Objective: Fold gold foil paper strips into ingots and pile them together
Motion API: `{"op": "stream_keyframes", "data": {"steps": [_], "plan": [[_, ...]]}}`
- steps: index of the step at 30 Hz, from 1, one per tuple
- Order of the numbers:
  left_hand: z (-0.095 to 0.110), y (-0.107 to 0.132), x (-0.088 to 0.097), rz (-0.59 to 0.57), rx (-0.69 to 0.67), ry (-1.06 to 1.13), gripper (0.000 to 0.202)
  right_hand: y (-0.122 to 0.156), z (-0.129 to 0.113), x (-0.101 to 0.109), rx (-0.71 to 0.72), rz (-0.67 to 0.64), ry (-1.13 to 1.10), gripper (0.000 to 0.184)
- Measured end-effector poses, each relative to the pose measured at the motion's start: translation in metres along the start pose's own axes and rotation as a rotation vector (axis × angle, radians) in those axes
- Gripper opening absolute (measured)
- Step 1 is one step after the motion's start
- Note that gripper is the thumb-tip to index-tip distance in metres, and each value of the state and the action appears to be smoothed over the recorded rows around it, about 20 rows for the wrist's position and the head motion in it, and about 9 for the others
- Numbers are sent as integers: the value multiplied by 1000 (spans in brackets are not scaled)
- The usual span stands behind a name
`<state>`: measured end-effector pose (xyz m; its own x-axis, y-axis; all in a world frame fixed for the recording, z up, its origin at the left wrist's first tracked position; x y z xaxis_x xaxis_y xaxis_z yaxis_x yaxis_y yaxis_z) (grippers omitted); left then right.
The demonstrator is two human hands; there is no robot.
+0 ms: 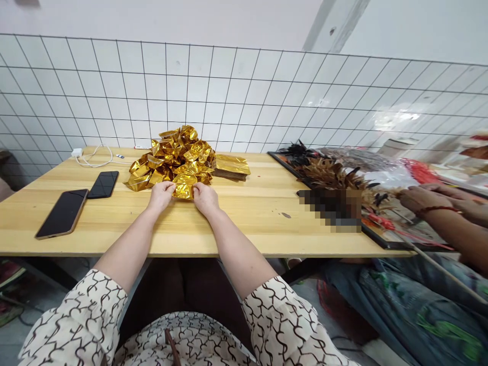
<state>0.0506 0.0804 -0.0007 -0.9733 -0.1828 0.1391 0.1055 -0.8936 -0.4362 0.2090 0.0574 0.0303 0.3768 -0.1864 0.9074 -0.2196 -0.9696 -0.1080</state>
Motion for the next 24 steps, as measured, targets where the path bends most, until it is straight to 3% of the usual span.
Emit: {"op": "stream_keyframes", "data": {"steps": [9, 14, 24], "plan": [[8, 6, -2, -36, 71, -8, 13, 1, 3, 4, -11, 13, -27, 33], [1, 6, -5, -64, 99, 5, 12, 1, 3, 3, -4, 8, -15, 32], [-4, 3, -5, -78, 66, 3, 19, -1, 2, -1, -7, 8, -15, 32]]}}
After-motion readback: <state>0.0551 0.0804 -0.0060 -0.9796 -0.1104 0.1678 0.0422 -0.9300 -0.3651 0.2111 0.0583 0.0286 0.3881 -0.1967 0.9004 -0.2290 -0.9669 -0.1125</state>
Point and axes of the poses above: each hand's wrist, its own y-axis away from the middle knuckle, its own x-axis out of the back of the hand, z = x × y, the point moved 7 cm from there along -y, towards the middle knuckle, and after that the axes turned 15 degrees about -x, right-handed, at the moved point
